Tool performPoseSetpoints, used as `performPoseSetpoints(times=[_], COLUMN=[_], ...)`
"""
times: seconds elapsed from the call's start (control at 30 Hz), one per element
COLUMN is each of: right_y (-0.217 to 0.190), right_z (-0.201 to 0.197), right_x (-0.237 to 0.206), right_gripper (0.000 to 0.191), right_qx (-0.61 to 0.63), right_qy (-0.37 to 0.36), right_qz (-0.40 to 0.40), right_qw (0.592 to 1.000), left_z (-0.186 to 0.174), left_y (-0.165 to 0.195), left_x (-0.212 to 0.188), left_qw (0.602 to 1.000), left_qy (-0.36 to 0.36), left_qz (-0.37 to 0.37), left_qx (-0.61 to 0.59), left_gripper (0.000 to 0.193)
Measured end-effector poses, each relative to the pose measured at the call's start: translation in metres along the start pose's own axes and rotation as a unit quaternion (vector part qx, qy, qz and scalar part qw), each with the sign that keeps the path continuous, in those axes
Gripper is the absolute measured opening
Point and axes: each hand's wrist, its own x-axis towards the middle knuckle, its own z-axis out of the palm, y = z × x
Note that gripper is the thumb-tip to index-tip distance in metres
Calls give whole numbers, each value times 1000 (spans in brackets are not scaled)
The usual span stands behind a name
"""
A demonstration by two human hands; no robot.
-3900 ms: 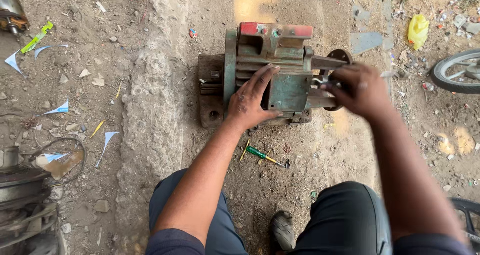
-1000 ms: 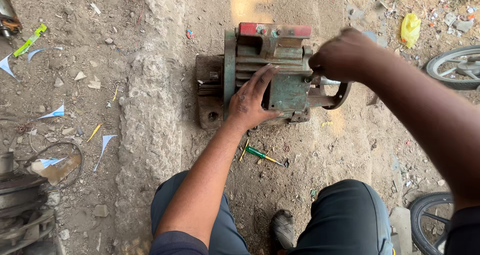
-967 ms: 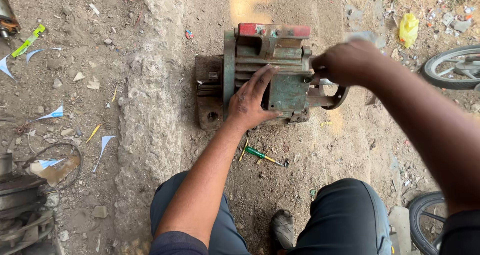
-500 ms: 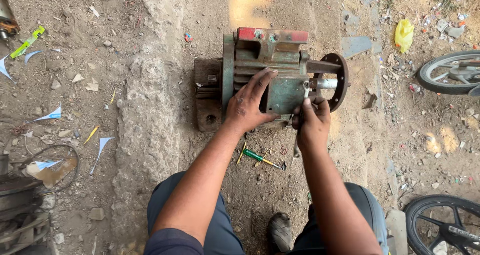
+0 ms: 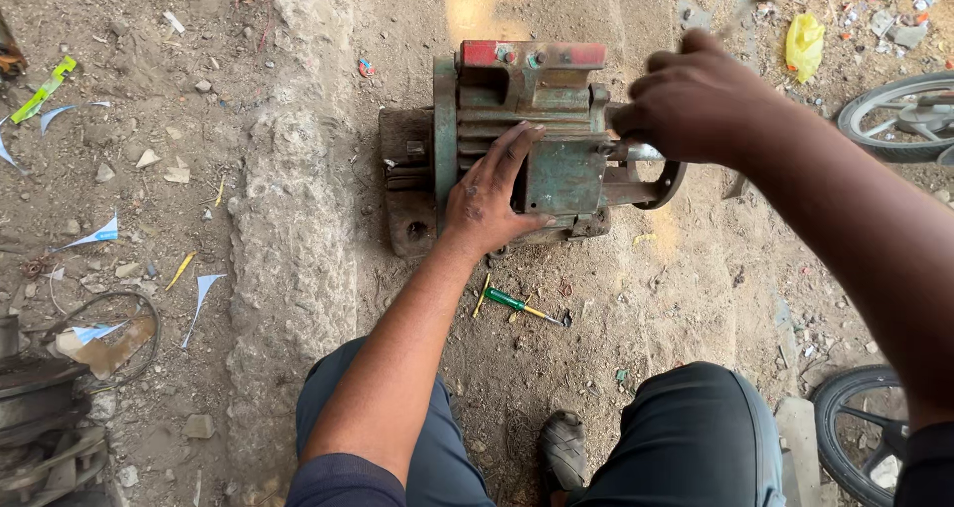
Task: The person sits on the ground working on an electric motor. They use a screwdriver to open the terminal box cover, use a spanner on the motor's bolts, reposition the motor on the ground, and brush dust off the motor body with a brush.
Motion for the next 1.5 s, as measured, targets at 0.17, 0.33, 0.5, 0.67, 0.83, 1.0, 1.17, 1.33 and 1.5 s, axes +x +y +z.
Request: performPoseSetpoints(times=[0.17,0.33,0.5,0.67,0.83,1.0,1.17,1.33,1.5], right_y=[-24,-30,-18,11,-6,-170,-222,-151,-40], right_z=[-39,-55,-55,11,68,79,103,99,72], right_x=[28,42,48,39,1,6,46,-21,-52], right_gripper=[7,7,17,15,23,34,22,26,24], right_qx=[-164,-216,-142,38,328,773,919,809,177], right_qy=[-13,-23,-82,7,52,185,330,220,154], right_qz=[-78,-110,-110,-40,141,424,215,288,178], right_qw=[983,970,980,998,933,435,33,463,956], left_z=[0,-4,-5,-4,-5,-8,-7,-7,-7], left_y=[-2,-2,-2,-3,-1,0,1,0,-2], left_x=[1,1,0,0,1,2,-1,-1,0], left_qw=[1000,1000,1000,1000,1000,1000,999,999,999], left_qy=[2,-8,-2,-8,-5,0,16,11,19], left_qz=[3,-8,-4,-14,-9,-9,12,4,20], left_qx=[1,-4,-10,-10,-9,-26,-25,-30,-30], left_gripper=[127,126,125,124,125,121,117,121,122])
